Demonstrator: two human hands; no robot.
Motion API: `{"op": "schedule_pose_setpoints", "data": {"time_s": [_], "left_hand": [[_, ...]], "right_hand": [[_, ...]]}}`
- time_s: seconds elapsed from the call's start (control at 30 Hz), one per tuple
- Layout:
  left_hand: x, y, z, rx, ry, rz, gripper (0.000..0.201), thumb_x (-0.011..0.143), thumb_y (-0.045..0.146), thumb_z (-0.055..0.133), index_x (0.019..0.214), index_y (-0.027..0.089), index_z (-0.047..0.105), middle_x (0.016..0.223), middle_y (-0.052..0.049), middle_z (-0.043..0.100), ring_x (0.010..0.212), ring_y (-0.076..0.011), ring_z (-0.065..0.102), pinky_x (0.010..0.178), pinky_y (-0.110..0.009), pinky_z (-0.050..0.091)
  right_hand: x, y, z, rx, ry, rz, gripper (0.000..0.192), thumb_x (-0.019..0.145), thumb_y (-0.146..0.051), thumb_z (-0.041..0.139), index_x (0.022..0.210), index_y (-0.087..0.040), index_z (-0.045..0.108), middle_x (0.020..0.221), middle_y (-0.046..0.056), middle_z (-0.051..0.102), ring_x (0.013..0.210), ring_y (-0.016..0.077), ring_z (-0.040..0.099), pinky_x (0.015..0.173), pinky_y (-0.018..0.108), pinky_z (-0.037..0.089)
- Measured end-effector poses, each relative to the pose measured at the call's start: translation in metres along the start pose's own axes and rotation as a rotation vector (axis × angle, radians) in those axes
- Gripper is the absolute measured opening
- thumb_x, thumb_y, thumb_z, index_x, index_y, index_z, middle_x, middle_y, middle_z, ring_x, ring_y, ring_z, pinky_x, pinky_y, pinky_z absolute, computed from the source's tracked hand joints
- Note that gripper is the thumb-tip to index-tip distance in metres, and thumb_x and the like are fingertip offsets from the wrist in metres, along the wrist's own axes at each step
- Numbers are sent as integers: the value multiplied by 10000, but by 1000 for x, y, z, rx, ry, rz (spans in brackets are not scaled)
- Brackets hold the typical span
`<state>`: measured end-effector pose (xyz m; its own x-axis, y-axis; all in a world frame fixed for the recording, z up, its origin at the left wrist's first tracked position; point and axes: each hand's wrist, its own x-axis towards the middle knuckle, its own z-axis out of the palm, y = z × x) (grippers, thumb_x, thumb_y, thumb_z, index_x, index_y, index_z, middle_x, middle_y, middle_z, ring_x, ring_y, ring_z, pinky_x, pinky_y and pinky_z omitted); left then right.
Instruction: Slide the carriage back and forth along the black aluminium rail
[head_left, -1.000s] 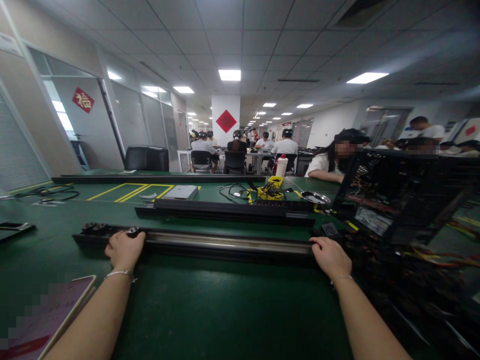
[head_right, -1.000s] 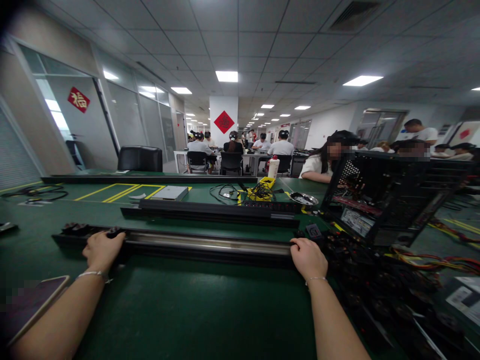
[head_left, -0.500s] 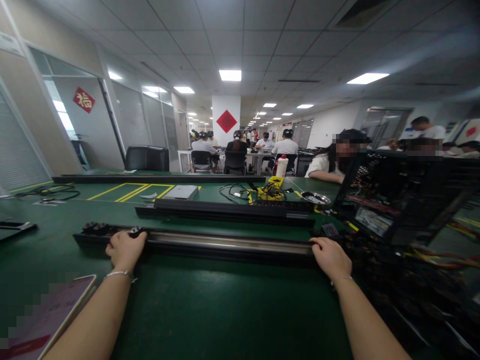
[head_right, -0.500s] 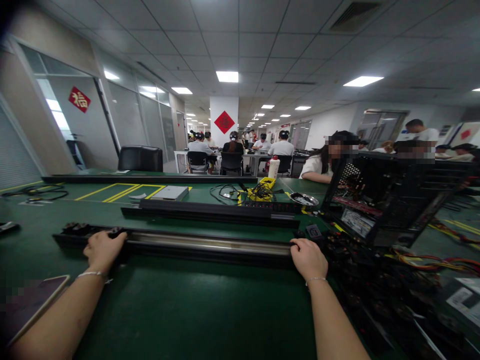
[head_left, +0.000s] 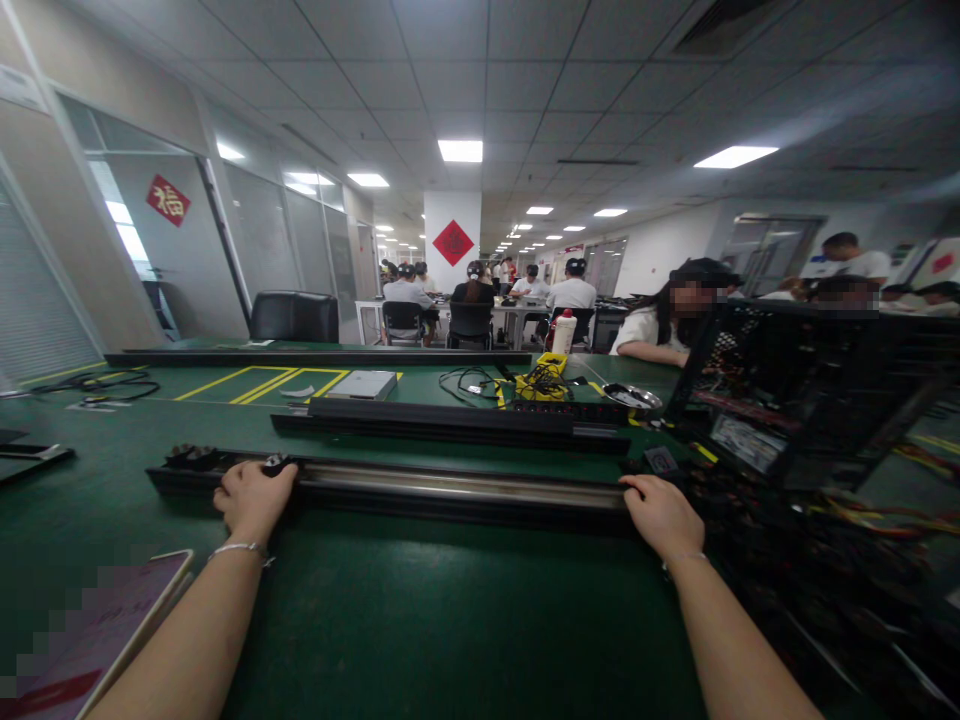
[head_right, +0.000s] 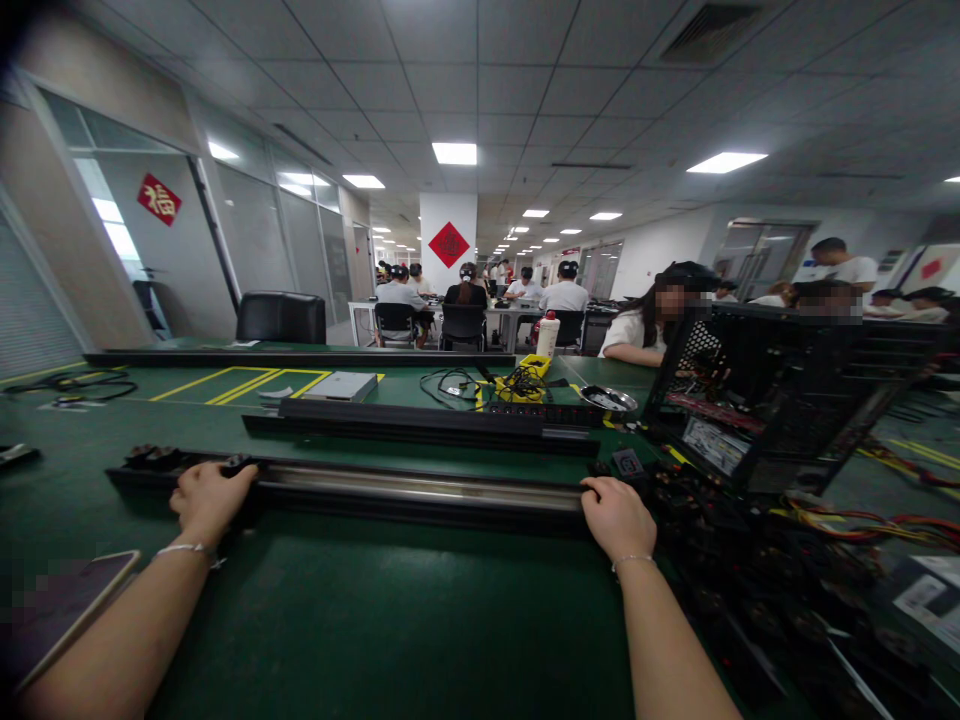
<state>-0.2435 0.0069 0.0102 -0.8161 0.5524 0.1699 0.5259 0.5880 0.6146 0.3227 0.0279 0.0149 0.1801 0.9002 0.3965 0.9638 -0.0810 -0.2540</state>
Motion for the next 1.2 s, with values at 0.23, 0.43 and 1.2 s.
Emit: {"op": "schedule_pose_setpoints", "data": {"time_s": [0.23, 0.43, 1.2], "left_hand": [[-7, 4, -2, -83, 12, -1, 672, 650, 576, 495, 1202, 193, 485, 1410, -132, 284, 1270, -435, 231, 994, -560, 314], [-8, 6, -3, -91, -4, -20, 686, 635, 567, 516, 1210, 194, 486, 1426, -117, 263, 1281, -447, 207, 1002, -582, 300], [-2, 2, 3, 60, 69, 93, 662, 661, 571, 496, 1141, 123, 578, 1449, -124, 278, 1326, -428, 137, 1031, -543, 269]], "right_hand": [[2, 4, 5, 6, 20, -23, 353, 774, -255, 374, 913, -276, 698, 1081, -18, 649, 1023, 173, 543, 892, 291, 415], [3, 4, 5, 4, 15, -22, 358, 778, -260, 364, 917, -276, 694, 1077, -20, 650, 1032, 170, 541, 901, 289, 411], [1, 1, 2, 13, -5, -6, 356, 775, -262, 377, 934, -276, 694, 1095, -19, 642, 1032, 172, 535, 886, 285, 410]]}}
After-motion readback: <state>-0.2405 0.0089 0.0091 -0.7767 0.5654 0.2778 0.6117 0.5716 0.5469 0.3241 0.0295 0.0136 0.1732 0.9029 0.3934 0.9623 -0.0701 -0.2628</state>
